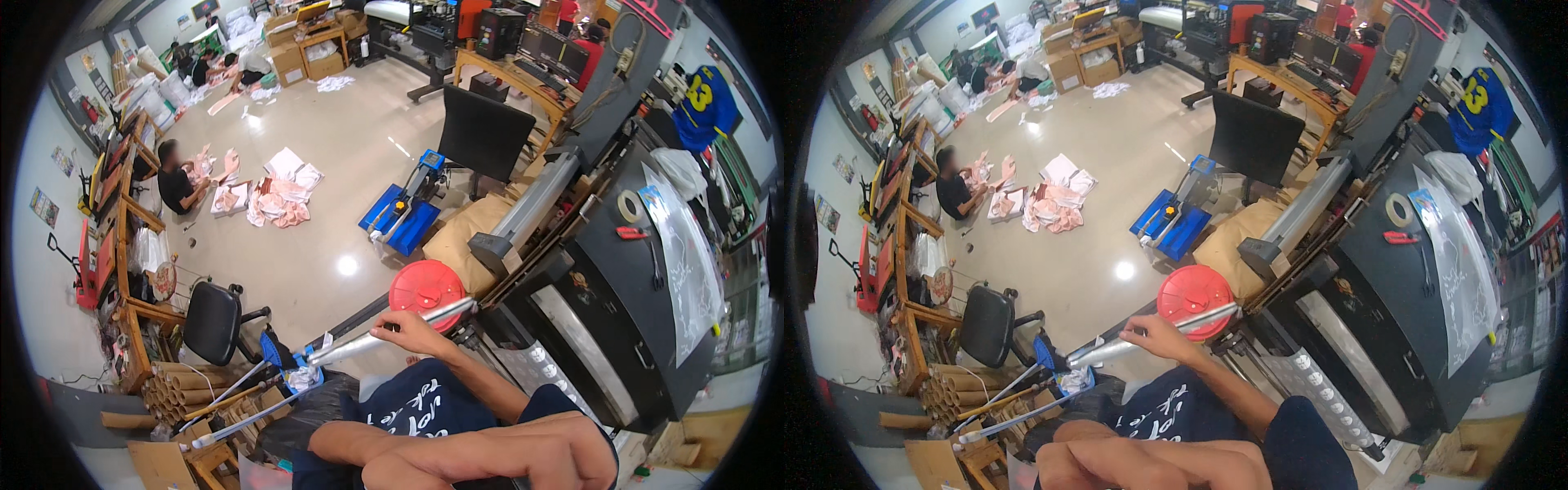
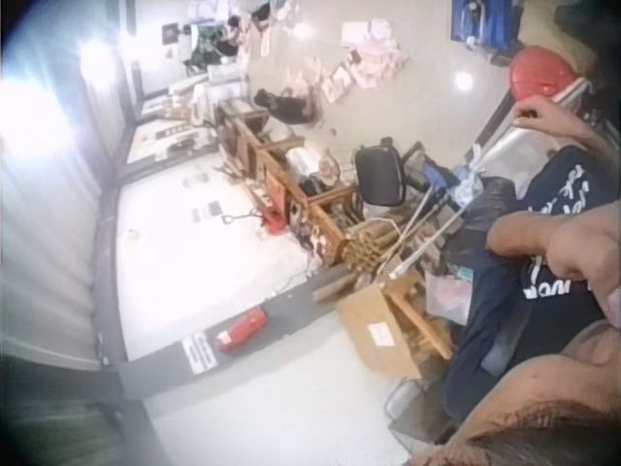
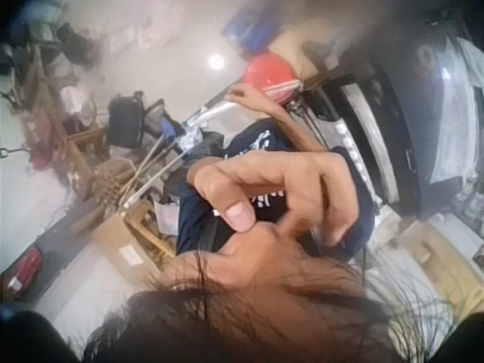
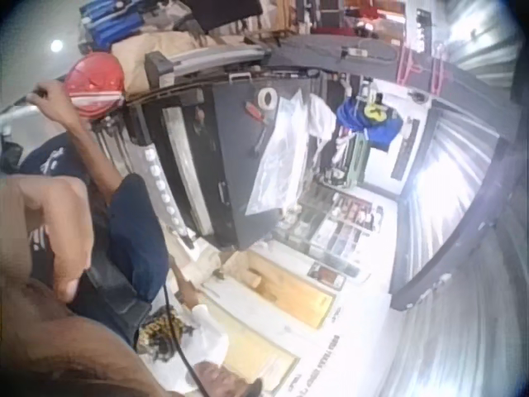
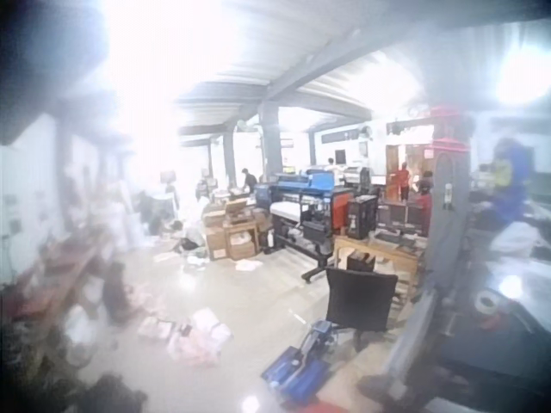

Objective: The person cuts a white cylindrical tube and a green strap using scissors in a workshop. They handle the cut pieces and place them on a nearby workbench.

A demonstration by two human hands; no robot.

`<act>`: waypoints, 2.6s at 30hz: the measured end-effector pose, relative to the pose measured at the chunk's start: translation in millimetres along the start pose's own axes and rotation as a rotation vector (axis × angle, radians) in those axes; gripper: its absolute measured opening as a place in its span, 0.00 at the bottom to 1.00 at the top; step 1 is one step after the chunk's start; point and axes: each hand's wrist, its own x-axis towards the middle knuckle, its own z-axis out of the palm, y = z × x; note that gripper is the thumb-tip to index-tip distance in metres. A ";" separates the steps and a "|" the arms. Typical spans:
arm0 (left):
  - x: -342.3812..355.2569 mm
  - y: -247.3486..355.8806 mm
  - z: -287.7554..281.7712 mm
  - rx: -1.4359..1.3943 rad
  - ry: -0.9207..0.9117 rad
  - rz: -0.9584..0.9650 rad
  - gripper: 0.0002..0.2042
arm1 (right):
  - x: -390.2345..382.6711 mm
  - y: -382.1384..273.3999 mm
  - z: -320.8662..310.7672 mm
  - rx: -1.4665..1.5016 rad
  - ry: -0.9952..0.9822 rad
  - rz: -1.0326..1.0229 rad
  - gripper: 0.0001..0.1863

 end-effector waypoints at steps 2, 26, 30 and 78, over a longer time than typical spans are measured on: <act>2.2 23.5 -19.8 -0.044 0.109 -0.073 0.16 | 38.9 -3.5 -3.0 -0.028 -0.018 -0.001 0.14; -271.4 424.6 -625.9 1.434 -0.375 -2.129 0.45 | 363.2 -53.4 29.4 0.430 -0.272 -0.093 0.18; -246.5 433.5 -662.4 1.355 -0.370 -2.021 0.45 | 392.7 -84.9 -22.9 0.147 0.016 0.105 0.21; -217.0 519.2 -688.8 0.643 -1.758 -1.715 0.34 | 506.7 -42.4 200.1 -0.109 1.540 0.918 0.23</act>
